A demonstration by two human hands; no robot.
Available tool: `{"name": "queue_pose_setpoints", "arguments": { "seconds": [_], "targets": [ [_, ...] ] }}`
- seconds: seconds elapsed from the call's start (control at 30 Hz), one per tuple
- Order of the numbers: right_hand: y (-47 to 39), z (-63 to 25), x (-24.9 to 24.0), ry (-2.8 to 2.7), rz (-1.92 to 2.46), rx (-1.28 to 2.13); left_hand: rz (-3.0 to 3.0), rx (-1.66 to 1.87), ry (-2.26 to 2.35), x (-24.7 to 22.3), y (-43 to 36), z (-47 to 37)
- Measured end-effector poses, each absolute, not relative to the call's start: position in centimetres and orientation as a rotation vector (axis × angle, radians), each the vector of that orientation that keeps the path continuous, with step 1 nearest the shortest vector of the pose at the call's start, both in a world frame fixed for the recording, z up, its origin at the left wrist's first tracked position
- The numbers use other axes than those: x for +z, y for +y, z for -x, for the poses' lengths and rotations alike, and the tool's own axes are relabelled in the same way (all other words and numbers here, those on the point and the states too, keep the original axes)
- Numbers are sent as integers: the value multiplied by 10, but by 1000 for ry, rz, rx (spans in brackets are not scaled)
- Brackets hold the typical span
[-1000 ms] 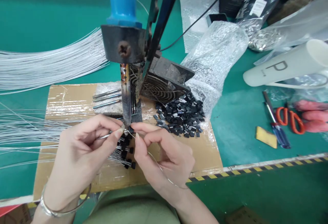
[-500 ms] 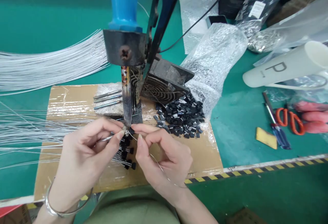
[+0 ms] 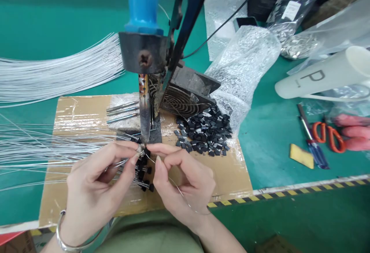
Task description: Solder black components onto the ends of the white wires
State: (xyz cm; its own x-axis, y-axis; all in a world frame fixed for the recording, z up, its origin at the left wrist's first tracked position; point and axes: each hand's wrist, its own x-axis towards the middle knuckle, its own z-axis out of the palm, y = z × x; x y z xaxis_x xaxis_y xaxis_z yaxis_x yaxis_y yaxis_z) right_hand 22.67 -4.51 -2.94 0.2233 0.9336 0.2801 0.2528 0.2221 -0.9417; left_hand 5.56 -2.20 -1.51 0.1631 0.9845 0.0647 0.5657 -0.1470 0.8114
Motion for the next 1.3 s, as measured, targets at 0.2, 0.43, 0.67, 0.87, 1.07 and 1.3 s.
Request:
{"name": "queue_pose_setpoints", "arguments": {
  "seconds": [0.2,0.43,0.67,0.87,1.07,1.3],
  "targets": [
    [-45,-226,-31,-1266,1270,731,-1800,807,1478,-17,-22,-55],
    [-45,-226,-33,-1224,1265,746,-1774,820,1470,-16,-22,-56],
    [-45,-225,-35,-1170,1245,828,-1678,833,1512,-17,-21,-58],
    [-48,-226,-39,-1153,1220,878,-1669,805,1523,-17,-21,-56],
    [-51,-226,-40,-1136,1204,903,-1658,821,1487,-18,-24,-55],
    [-53,-226,-42,-1149,1195,917,-1656,821,1499,-19,-24,-54]
  ]
}}
